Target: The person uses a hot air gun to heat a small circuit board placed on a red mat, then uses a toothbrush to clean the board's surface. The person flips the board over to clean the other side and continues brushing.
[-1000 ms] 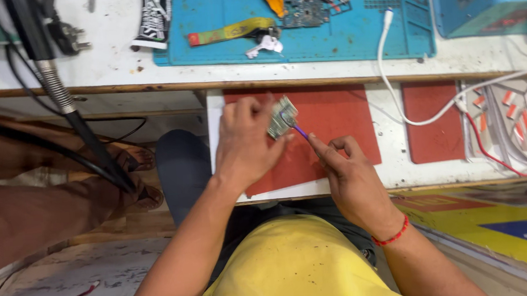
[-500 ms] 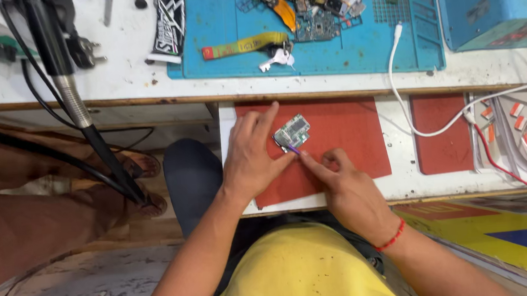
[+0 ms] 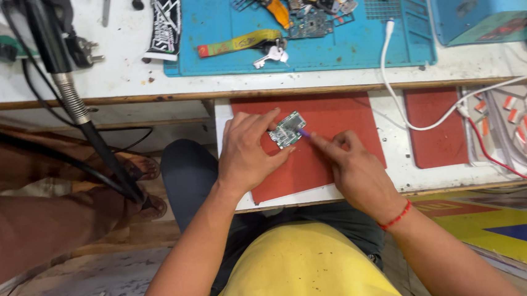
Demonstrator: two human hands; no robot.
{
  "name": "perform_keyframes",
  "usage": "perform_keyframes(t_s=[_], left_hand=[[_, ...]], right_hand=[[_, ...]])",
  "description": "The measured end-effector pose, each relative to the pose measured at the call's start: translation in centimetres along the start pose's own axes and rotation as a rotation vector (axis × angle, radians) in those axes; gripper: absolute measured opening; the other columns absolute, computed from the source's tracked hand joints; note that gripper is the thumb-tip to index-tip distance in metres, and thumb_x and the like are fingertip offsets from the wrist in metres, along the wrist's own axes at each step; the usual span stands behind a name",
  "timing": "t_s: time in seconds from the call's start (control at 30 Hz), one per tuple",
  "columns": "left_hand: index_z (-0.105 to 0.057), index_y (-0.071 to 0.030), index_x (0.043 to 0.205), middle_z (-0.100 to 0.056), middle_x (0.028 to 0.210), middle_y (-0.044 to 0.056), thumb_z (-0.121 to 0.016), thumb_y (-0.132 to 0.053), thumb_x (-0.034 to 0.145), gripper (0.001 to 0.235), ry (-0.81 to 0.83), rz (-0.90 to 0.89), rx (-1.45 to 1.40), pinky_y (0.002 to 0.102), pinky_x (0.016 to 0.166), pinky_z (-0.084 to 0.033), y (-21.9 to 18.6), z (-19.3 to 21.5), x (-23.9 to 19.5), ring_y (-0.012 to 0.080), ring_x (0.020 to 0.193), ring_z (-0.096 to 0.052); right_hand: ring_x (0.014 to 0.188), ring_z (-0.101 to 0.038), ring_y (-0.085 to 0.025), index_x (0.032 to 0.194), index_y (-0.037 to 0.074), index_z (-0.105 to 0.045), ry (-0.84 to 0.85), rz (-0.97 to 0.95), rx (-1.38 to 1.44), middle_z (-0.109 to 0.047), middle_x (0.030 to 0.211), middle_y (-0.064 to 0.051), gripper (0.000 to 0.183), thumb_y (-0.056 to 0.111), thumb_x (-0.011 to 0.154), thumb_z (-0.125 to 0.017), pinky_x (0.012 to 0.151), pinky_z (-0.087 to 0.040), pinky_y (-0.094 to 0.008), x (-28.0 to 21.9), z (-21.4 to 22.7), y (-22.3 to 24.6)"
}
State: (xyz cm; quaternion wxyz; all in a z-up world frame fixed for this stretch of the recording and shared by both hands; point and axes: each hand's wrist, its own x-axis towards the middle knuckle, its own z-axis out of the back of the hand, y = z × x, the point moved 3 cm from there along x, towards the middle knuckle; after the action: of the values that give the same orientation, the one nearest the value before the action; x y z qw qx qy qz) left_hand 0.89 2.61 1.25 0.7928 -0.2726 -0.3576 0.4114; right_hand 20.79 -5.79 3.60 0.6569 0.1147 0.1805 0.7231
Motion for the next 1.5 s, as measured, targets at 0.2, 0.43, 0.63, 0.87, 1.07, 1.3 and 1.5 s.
perform_keyframes(t_s=[0.2, 0.43, 0.63, 0.87, 1.07, 1.3, 1.5], left_hand=[[-0.069, -0.006, 0.123, -0.069, 0.107, 0.009, -0.090, -0.023, 0.067, 0.062, -0.030, -0.057, 0.043, 0.043, 0.094, -0.046, -0.4, -0.1, -0.5, 0.0295, 0.104, -0.059], [-0.069, -0.004, 0.123, -0.069, 0.113, 0.008, -0.089, -0.021, 0.077, 0.053, -0.070, -0.111, 0.167, 0.042, 0.096, -0.047, -1.1, -0.3, -1.3, 0.0289, 0.108, -0.060], [-0.070, -0.005, 0.118, -0.070, 0.106, 0.008, -0.091, -0.020, 0.069, 0.055, -0.032, -0.127, 0.088, 0.043, 0.093, -0.047, -0.7, -0.1, -1.1, 0.0291, 0.105, -0.061], [-0.068, -0.004, 0.119, -0.072, 0.106, 0.010, -0.091, -0.017, 0.067, 0.057, -0.031, -0.138, 0.033, 0.042, 0.095, -0.048, -1.3, -0.2, -1.6, 0.0311, 0.103, -0.062], [-0.068, -0.001, 0.118, -0.069, 0.108, 0.012, -0.087, -0.015, 0.071, 0.053, -0.035, -0.089, 0.125, 0.042, 0.094, -0.049, -2.2, -0.2, -2.1, 0.0323, 0.103, -0.060], [-0.069, -0.003, 0.118, -0.068, 0.103, 0.009, -0.088, -0.019, 0.073, 0.051, -0.034, -0.092, 0.084, 0.043, 0.093, -0.047, -1.8, 0.1, -1.9, 0.0295, 0.101, -0.061], [-0.069, -0.002, 0.118, -0.067, 0.098, 0.009, -0.088, -0.019, 0.072, 0.052, -0.014, -0.087, 0.070, 0.043, 0.091, -0.047, -1.9, 0.2, -1.6, 0.0288, 0.097, -0.060]], right_hand=[[0.079, -0.066, -0.038, 0.140, 0.019, -0.063, -0.079, 0.057, 0.095, -0.060, 0.105, -0.015, 0.062, -0.004, 0.082, -0.061, 0.065, -0.054, -0.048, -0.9, -0.5, 0.5], [0.080, -0.066, -0.037, 0.139, 0.017, -0.065, -0.033, 0.065, 0.188, -0.059, 0.103, -0.017, 0.061, -0.005, 0.082, -0.060, 0.067, -0.054, -0.047, -0.9, -0.4, 0.8], [0.085, -0.064, -0.039, 0.140, 0.012, -0.064, -0.024, 0.146, 0.165, -0.059, 0.107, -0.021, 0.058, -0.006, 0.085, -0.058, 0.072, -0.054, -0.046, -1.3, -0.5, 0.7], [0.083, -0.066, -0.038, 0.139, 0.015, -0.064, -0.024, 0.111, 0.208, -0.059, 0.106, -0.019, 0.059, -0.004, 0.084, -0.060, 0.072, -0.054, -0.045, -2.0, 0.0, -0.4], [0.081, -0.066, -0.038, 0.139, 0.017, -0.063, -0.055, 0.018, 0.144, -0.061, 0.109, -0.016, 0.057, -0.003, 0.086, -0.062, 0.068, -0.054, -0.046, -0.9, 0.4, -1.1], [0.085, -0.066, -0.035, 0.136, 0.013, -0.065, -0.039, 0.085, 0.231, -0.061, 0.105, -0.016, 0.056, -0.006, 0.084, -0.061, 0.071, -0.054, -0.044, -2.5, 0.3, -0.1], [0.082, -0.065, -0.034, 0.136, 0.012, -0.064, 0.015, 0.015, 0.258, -0.061, 0.100, -0.017, 0.055, -0.007, 0.085, -0.061, 0.071, -0.052, -0.044, -1.2, 0.1, 0.0]])
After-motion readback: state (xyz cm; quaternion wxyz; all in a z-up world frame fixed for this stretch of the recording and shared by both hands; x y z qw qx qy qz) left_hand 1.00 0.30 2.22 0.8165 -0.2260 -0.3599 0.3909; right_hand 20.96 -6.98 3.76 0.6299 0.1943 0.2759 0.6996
